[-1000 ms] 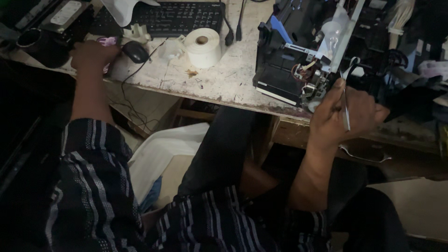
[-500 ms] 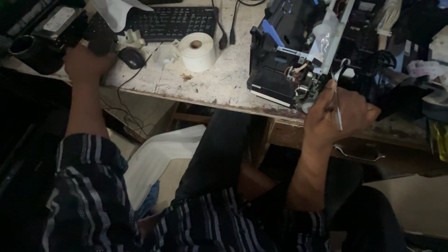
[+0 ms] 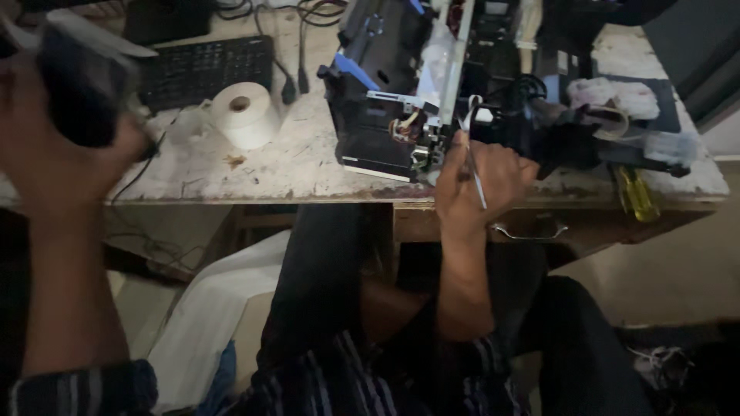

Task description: The person uses tweezers to manipulate a white ribbon cable inside an open electronic device, likely a printer. They repeatedly adjust the cable's position and alignment within the mechanism while occasionally using a smartphone flashlight to illuminate the interior.

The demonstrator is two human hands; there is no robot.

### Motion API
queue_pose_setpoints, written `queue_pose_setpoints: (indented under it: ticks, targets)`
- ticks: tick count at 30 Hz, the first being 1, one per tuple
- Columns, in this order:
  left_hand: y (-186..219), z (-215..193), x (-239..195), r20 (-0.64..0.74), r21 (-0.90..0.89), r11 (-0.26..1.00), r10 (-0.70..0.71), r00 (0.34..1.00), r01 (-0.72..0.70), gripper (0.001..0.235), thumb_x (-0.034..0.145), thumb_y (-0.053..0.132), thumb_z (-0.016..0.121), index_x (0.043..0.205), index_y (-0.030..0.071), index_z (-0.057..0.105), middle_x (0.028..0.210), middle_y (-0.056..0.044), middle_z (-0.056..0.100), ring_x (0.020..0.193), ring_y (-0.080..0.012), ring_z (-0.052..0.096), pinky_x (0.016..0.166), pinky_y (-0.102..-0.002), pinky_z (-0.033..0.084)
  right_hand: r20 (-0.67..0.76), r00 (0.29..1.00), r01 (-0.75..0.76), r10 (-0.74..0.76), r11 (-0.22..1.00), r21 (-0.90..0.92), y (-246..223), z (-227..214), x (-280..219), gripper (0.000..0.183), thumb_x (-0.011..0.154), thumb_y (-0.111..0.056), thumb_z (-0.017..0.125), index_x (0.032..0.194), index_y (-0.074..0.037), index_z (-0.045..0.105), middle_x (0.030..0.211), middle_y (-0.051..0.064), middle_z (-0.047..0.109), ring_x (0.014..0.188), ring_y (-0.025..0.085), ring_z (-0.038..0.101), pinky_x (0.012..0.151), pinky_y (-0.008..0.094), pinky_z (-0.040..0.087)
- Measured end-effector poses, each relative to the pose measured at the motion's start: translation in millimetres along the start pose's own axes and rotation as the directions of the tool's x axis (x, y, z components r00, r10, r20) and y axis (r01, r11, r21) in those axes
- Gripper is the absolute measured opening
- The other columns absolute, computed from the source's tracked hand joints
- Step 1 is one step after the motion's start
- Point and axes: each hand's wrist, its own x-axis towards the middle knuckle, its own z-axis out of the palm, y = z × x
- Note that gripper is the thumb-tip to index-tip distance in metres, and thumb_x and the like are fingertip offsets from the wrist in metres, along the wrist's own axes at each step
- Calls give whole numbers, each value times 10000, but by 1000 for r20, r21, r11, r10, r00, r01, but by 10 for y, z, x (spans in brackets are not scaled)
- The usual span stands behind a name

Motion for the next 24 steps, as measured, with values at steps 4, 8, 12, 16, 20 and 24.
queue_pose_setpoints:
  ticks: [4,8,12,16,20,24]
  targets:
    - [1239,-130,324,-66,-92,969,224,972,-230,941,743,579,894,1352,-49,546,1126,-262,535,1049,-343,541,741,-443,514,-33,999,22,-22,1000,6,-12,7,22,329,1044,-92,701,738,-56,586,661,60,536,639,229,484,752,404,313]
    - [2196,-34,320,-107,-339,865,354,929,-369,777,947,549,712,1353,-82,512,1206,-183,589,1070,-289,611,835,-434,549,-23,1000,-2,2,1000,5,0,10,9,324,1021,-105,700,718,-67,591,639,48,543,607,208,485,727,404,316]
    - [2749,-48,138,-90,-392,811,435,896,-434,620,1043,512,629,1322,-41,629,1155,-141,614,1012,-278,602,822,-430,506,-70,998,0,5,998,70,28,44,-10,247,1023,-164,660,794,-75,632,719,51,606,657,209,525,775,397,332]
    - [3019,79,89,-177,-327,808,458,871,-491,484,1053,429,603,1300,18,668,1202,-96,614,1032,-257,620,878,-438,530,-66,998,14,-15,1000,-17,36,69,3,269,1013,-175,672,762,-90,626,689,45,584,640,211,523,766,397,345]
    - [3034,127,73,-237,-322,764,506,829,-559,396,1110,373,589,1323,51,675,1241,-78,606,1048,-238,626,896,-409,524,-22,1000,2,-4,998,-70,2,48,2,291,1003,-186,684,730,-106,621,659,38,561,623,214,520,757,396,359]
    - [2947,50,114,-261,-304,722,565,783,-622,276,1151,254,643,1342,57,675,1264,-65,627,1051,-220,630,907,-383,514,11,1000,9,-8,990,-143,3,54,19,315,993,-197,696,699,-122,615,629,31,539,606,217,517,748,396,373]
